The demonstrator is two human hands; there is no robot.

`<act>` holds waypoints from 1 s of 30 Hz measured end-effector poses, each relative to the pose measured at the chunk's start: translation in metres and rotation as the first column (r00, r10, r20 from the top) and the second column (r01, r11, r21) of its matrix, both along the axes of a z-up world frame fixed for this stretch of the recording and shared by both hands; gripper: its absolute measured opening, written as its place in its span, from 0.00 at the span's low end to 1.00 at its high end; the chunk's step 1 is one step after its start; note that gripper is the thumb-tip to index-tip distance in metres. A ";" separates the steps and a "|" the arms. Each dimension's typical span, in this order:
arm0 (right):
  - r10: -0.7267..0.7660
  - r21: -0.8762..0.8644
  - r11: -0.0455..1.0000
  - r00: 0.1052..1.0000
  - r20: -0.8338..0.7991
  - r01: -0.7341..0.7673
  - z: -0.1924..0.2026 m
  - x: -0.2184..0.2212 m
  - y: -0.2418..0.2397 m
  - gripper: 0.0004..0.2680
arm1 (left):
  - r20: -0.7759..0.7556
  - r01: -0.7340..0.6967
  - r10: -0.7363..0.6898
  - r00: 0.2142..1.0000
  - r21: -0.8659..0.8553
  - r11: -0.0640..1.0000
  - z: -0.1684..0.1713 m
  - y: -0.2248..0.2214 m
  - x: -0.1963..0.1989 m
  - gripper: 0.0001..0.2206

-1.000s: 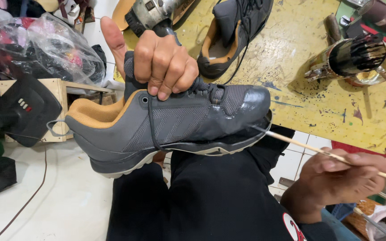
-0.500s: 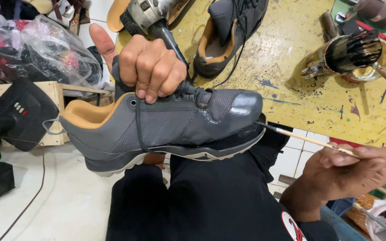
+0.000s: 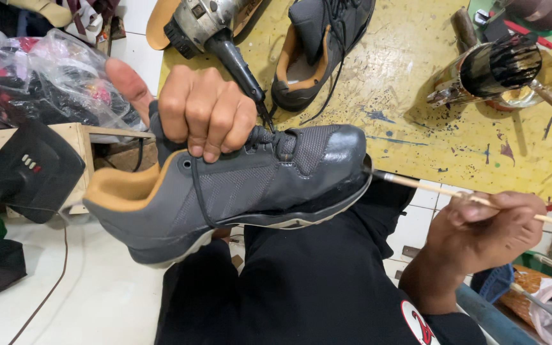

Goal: The person applies adhesive using a small brush to the separated sole and upper of a shoe, then presses the parts together and wipes away excess adhesive.

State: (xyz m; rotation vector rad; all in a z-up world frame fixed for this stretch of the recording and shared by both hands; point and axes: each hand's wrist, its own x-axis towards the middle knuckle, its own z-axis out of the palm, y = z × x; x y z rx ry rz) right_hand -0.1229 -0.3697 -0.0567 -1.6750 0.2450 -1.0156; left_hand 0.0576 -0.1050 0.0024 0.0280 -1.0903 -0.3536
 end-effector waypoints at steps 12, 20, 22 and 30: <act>0.375 0.108 0.873 0.795 0.478 -0.476 -0.043 -0.019 -0.001 0.14 | 0.233 -0.831 0.821 0.521 0.361 0.424 0.043 0.009 -0.046 0.33; 0.540 -0.248 0.832 0.826 0.158 -0.496 -0.039 0.007 0.056 0.41 | 0.255 -0.916 0.944 -0.212 0.285 -0.283 0.030 -0.042 -0.042 0.36; 0.370 0.230 0.858 0.863 0.344 -0.459 -0.039 0.024 0.071 0.08 | 0.166 -0.931 0.962 -0.218 0.262 -0.256 0.028 -0.052 -0.041 0.35; 0.611 0.050 0.740 0.702 0.365 -0.671 -0.033 0.029 0.009 0.12 | 0.548 -0.940 0.834 0.066 0.316 -0.133 0.039 -0.036 -0.050 0.36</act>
